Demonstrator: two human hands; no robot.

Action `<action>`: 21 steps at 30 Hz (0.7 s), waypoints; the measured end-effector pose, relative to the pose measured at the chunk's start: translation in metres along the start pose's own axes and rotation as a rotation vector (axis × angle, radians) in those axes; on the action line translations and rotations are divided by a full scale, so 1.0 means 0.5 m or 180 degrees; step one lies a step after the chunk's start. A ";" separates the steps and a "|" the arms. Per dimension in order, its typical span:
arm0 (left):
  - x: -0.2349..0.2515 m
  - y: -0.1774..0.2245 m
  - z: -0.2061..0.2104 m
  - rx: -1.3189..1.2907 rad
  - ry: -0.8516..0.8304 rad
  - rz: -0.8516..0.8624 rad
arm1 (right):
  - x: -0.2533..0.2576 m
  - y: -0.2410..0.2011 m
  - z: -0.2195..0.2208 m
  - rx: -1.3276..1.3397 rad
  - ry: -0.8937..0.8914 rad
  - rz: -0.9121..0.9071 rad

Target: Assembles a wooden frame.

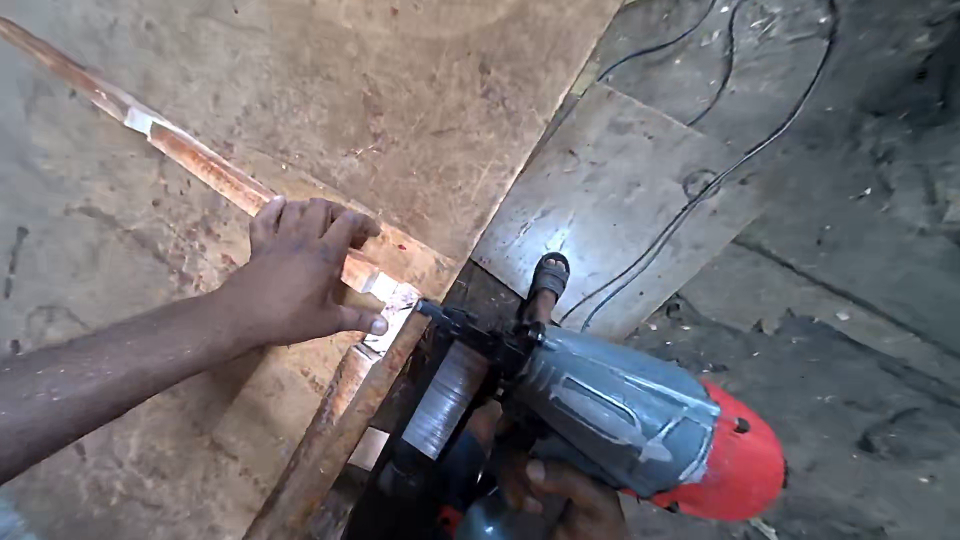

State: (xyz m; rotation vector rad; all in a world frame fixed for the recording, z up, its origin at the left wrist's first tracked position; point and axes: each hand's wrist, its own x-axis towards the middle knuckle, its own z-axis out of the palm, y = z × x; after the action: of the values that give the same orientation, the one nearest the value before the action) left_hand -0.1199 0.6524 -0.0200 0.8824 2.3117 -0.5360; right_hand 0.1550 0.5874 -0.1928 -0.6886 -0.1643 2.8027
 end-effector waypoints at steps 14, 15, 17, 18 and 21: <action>0.134 -0.236 0.106 0.0535 0.0578 0.1322 | -0.009 0.000 0.012 -0.0337 -0.0113 0.0033; 0.133 -0.236 0.104 0.0562 0.0566 0.1318 | -0.012 -0.001 0.014 -0.0350 -0.0164 0.0022; 0.131 -0.232 0.101 0.0566 0.0539 0.1313 | -0.017 0.002 0.016 -0.0216 -0.0145 0.0023; 0.131 -0.232 0.102 0.0563 0.0551 0.1329 | -0.019 0.002 0.016 -0.0174 -0.0166 0.0025; 0.131 -0.231 0.102 0.0613 0.0540 0.1326 | -0.020 -0.008 0.029 -0.0123 -0.0041 0.0157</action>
State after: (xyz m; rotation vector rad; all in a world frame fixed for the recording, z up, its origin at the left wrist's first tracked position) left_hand -0.2203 0.5736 -0.0834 1.5084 2.1548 -0.5211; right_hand 0.1575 0.5878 -0.1752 -0.6925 -0.2071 2.8585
